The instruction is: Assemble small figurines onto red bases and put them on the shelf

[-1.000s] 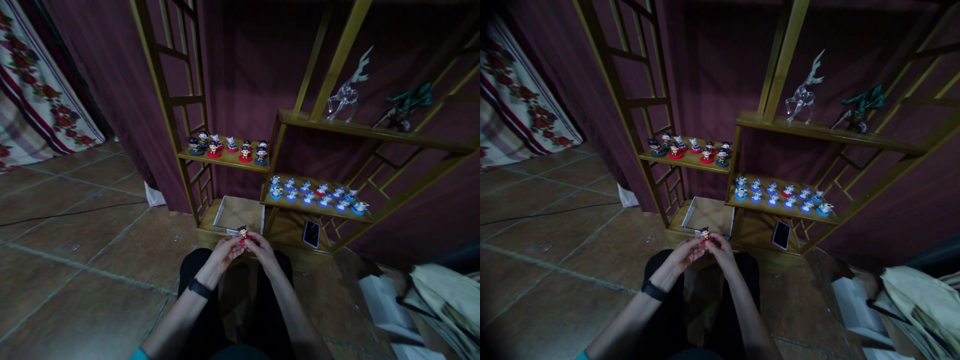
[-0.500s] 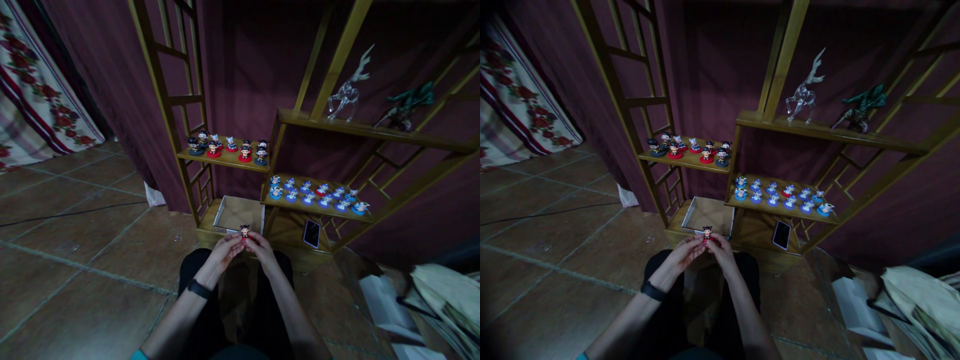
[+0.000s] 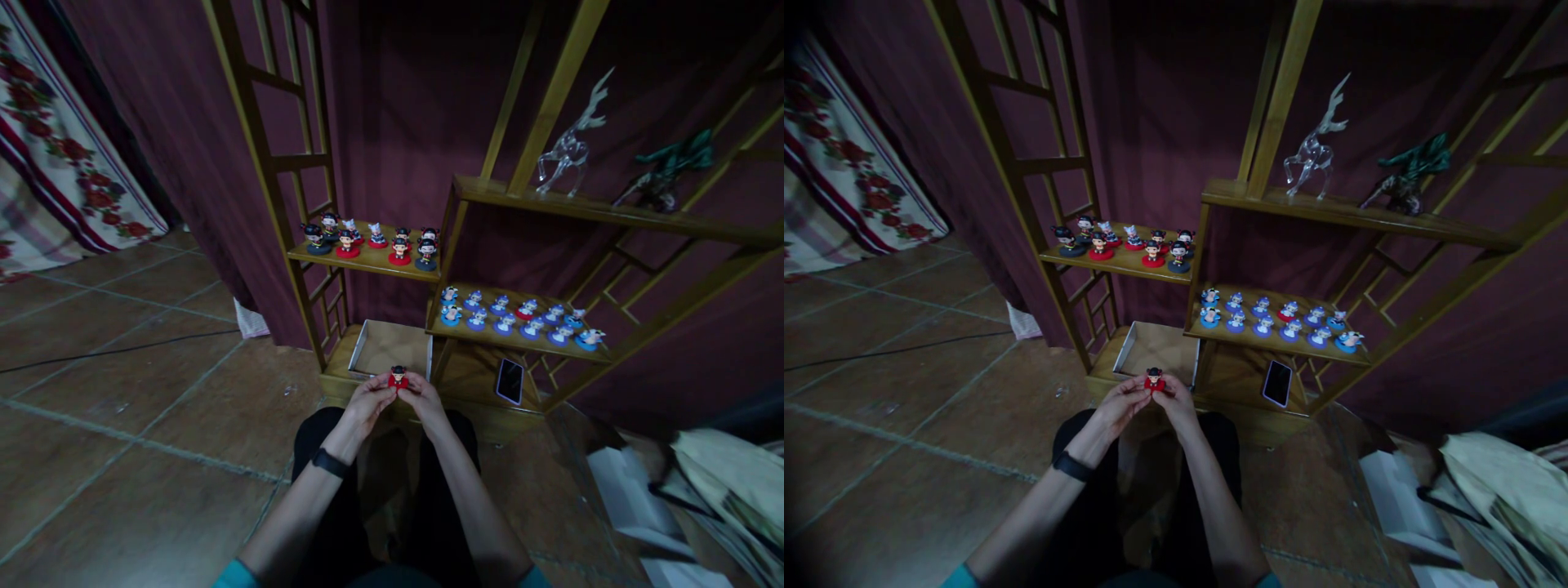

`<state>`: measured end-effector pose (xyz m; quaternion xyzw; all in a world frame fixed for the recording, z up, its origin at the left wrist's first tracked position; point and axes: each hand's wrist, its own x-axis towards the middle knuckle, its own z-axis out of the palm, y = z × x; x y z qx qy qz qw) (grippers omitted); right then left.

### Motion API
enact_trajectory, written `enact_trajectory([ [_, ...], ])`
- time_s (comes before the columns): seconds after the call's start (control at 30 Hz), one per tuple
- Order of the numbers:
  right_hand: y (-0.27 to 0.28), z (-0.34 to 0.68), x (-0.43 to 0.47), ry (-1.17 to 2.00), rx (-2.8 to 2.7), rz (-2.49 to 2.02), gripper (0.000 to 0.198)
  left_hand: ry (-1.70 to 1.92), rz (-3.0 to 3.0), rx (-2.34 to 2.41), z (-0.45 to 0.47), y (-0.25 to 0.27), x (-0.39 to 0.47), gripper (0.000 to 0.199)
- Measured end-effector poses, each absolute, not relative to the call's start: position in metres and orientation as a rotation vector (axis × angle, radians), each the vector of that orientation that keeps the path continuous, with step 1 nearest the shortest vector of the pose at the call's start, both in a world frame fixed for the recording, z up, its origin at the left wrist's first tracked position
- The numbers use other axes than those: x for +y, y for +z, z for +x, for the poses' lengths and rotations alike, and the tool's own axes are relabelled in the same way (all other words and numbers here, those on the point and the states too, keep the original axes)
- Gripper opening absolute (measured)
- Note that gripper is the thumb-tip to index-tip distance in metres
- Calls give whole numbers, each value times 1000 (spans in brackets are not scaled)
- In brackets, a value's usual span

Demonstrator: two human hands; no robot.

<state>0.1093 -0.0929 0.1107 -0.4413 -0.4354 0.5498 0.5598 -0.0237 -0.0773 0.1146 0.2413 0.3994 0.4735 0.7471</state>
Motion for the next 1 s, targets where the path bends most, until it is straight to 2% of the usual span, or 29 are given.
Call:
enact_trajectory([
  [0.5,78,108,-73,1228,-1032,-1131,46,1130,655,853,-24,104,-71,42],
  [1.0,86,105,-82,1210,-1003,-1110,45,1179,828,981,-22,97,-71,46],
])
